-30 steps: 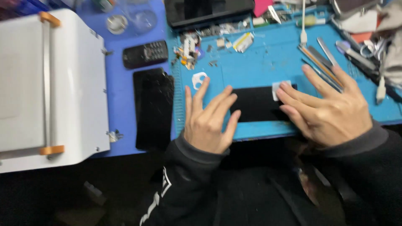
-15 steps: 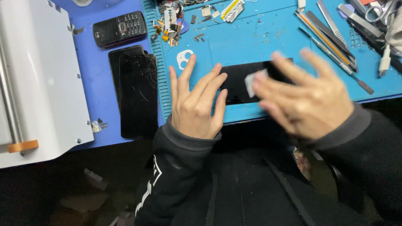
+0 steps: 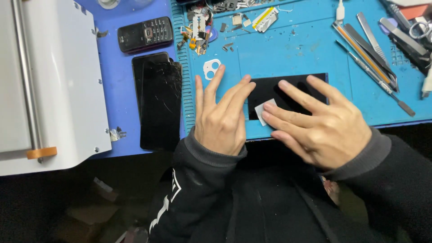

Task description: Cleaning and polishing a mobile phone screen using a cloth and cleaning solution.

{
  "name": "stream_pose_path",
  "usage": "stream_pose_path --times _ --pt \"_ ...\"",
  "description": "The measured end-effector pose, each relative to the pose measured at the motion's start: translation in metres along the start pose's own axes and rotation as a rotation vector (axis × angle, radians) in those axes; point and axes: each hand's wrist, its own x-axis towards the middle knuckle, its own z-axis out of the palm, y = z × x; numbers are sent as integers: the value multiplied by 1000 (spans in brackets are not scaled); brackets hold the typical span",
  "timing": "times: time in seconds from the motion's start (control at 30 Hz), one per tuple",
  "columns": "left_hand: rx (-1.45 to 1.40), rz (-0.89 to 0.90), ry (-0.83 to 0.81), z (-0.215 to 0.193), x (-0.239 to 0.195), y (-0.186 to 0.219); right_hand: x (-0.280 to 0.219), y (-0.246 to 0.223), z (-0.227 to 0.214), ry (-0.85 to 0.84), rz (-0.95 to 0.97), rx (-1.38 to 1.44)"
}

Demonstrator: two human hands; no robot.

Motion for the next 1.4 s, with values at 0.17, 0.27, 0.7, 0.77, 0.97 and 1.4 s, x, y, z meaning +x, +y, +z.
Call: stream_pose_path --times 0.17,0.27,0.7,0.77,0.97,1.4 --pt "-3 21 73 -2 3 3 12 0 5 78 33 -97" --pt "-36 17 109 -6 6 1 16 -4 6 99 -137 207" --pt "-68 21 91 -5 2 1 26 -9 12 73 -49 79" --pt "-70 22 88 -5 2 2 27 -10 16 37 -110 190" --pt "-44 10 92 -5 2 1 28 -8 15 49 -24 153" --pt "-30 8 90 -4 2 2 27 -7 6 45 -6 79"
